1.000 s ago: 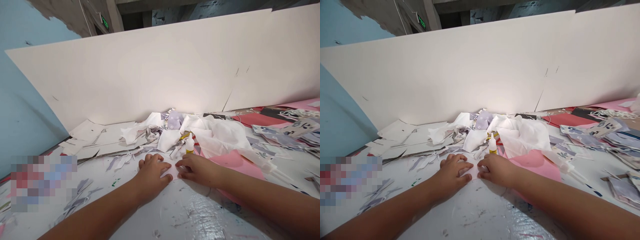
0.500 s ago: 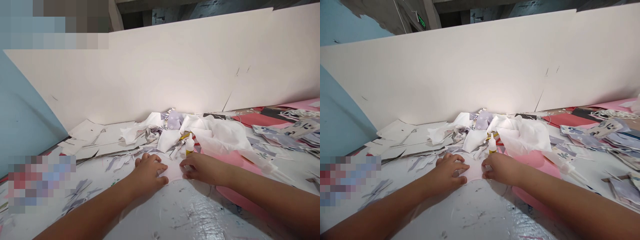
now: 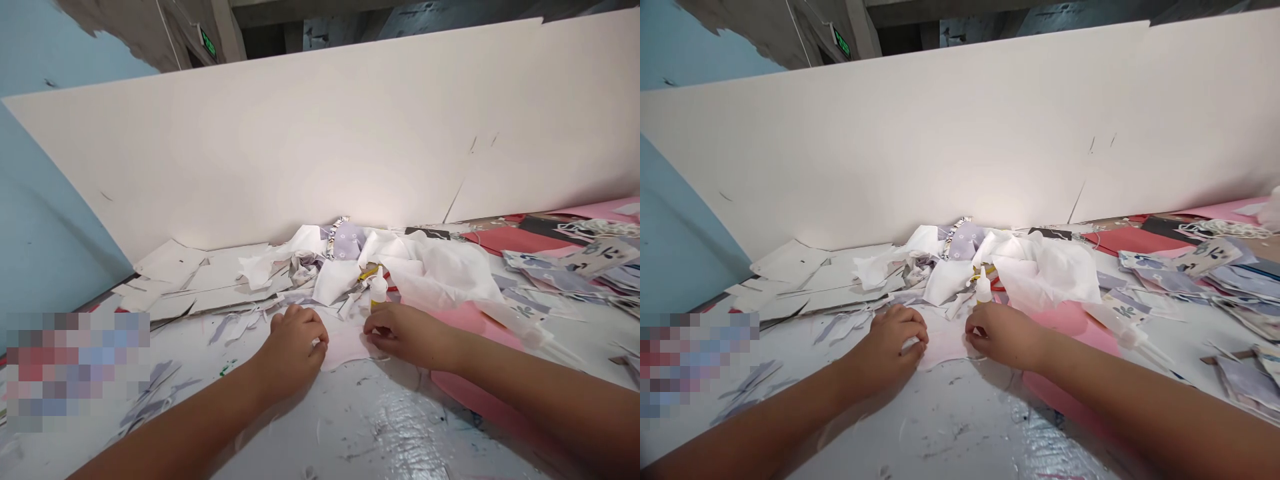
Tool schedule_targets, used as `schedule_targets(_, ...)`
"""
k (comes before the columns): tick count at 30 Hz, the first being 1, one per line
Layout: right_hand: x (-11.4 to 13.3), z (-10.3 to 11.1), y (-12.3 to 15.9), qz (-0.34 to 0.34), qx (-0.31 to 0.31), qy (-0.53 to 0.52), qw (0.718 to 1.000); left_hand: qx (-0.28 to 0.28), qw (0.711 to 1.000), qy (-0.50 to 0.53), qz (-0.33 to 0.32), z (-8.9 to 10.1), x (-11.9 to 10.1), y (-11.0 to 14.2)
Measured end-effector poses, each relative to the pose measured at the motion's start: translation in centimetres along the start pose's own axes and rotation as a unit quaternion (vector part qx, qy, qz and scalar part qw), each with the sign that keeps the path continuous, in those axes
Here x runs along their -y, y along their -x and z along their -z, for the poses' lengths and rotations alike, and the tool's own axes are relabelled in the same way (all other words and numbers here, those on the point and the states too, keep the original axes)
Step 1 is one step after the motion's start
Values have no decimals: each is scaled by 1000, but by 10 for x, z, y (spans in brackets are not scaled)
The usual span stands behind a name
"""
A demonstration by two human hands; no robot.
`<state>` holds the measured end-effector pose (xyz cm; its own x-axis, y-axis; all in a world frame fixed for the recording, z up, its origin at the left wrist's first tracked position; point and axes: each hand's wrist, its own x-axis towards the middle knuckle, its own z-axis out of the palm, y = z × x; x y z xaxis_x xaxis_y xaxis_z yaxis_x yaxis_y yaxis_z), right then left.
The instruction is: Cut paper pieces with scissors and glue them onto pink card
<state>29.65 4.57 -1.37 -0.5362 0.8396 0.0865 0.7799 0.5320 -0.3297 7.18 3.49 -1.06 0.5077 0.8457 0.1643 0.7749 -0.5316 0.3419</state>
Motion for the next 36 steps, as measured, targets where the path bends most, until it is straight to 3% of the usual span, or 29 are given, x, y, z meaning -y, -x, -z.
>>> schedule_targets(6,0,-8,-2,18,-12,25,999,-15,1000,-14,-15,-9,4,0)
schedule_targets(17,4,-5,5,-10,-15,38,999,29,999,-39,-17,3,2,2)
schedule_targets(21,4,-8,6,15,-35,36,999,-10,1000,2,-3,0,-1,5)
schedule_targets(28,4,-21,7,109,-106,-12,988,1,995,22,-96,-7,-6,6)
schedule_targets(36,14,-20,7,139,-89,-19,986,-43,976,-101,-186,-13,-6,7)
